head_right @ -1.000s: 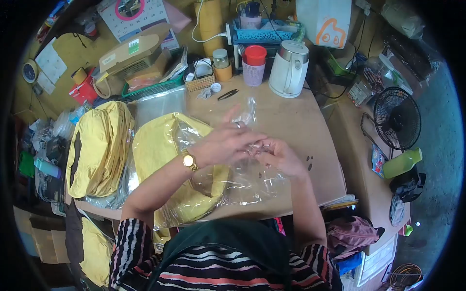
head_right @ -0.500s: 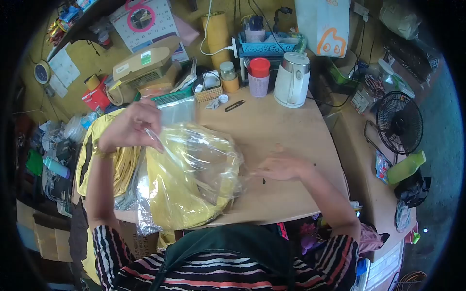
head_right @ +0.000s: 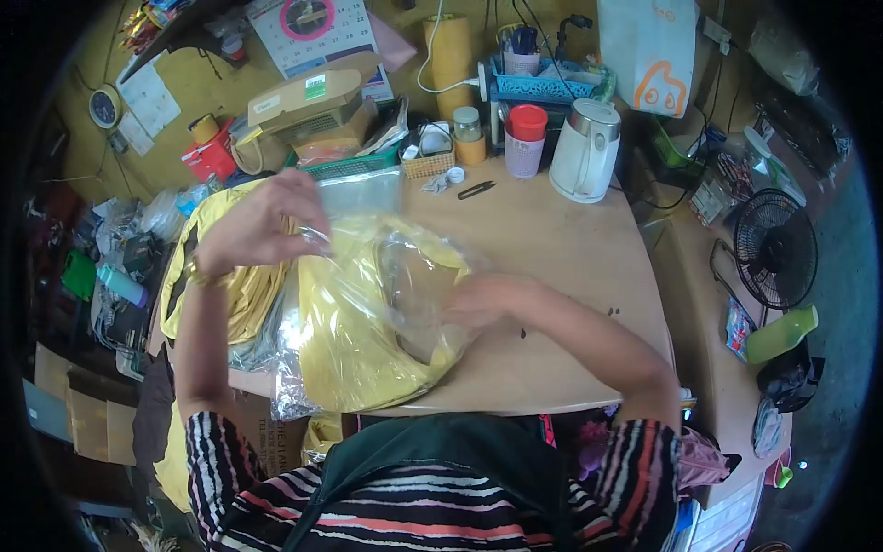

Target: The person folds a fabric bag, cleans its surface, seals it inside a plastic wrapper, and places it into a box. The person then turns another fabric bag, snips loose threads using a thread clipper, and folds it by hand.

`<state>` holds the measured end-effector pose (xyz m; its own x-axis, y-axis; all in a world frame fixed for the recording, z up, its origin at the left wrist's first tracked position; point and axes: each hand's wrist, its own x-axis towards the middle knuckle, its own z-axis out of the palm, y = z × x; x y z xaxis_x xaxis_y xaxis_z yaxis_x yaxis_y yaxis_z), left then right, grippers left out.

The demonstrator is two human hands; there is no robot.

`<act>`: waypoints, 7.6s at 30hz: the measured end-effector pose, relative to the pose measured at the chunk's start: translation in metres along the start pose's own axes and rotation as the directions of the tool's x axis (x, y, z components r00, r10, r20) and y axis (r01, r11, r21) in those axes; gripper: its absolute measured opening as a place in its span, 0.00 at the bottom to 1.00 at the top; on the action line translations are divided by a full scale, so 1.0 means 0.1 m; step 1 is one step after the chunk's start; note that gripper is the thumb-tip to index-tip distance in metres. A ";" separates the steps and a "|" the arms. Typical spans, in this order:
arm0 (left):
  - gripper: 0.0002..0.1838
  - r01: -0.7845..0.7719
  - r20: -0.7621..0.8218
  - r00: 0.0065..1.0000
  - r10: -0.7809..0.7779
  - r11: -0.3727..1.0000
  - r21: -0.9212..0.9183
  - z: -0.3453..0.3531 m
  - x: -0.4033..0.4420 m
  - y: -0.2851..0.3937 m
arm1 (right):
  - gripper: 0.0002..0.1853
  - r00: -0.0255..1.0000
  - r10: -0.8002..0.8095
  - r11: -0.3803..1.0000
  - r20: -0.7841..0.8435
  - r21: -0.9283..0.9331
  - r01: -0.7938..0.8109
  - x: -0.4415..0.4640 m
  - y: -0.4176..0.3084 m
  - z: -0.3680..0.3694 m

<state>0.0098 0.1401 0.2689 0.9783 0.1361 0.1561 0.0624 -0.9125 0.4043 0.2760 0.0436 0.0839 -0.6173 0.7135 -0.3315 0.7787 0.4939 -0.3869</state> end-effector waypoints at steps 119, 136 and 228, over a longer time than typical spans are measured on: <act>0.10 -0.032 -0.659 0.565 -0.497 0.785 -0.619 2.57 0.46 0.08 | 0.07 0.182 0.580 0.410 -0.794 0.477 0.778 0.02 -0.52 0.38; 0.10 -0.351 -0.423 0.623 -0.658 0.248 -0.903 2.41 0.33 0.10 | 0.06 0.610 0.367 0.805 -0.702 0.568 0.171 -0.47 -0.36 0.24; 0.14 0.022 -0.101 0.186 -0.977 0.107 -0.994 2.36 -1.41 -1.26 | 0.26 0.378 0.677 0.705 -0.632 0.407 -0.581 -1.40 0.78 0.15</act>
<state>-0.0898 0.1449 -0.0164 0.1008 0.9562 -0.2747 -0.1683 0.2885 0.9426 0.4210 -0.0249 0.0876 0.3645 0.9179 0.1567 0.8617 -0.2688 -0.4304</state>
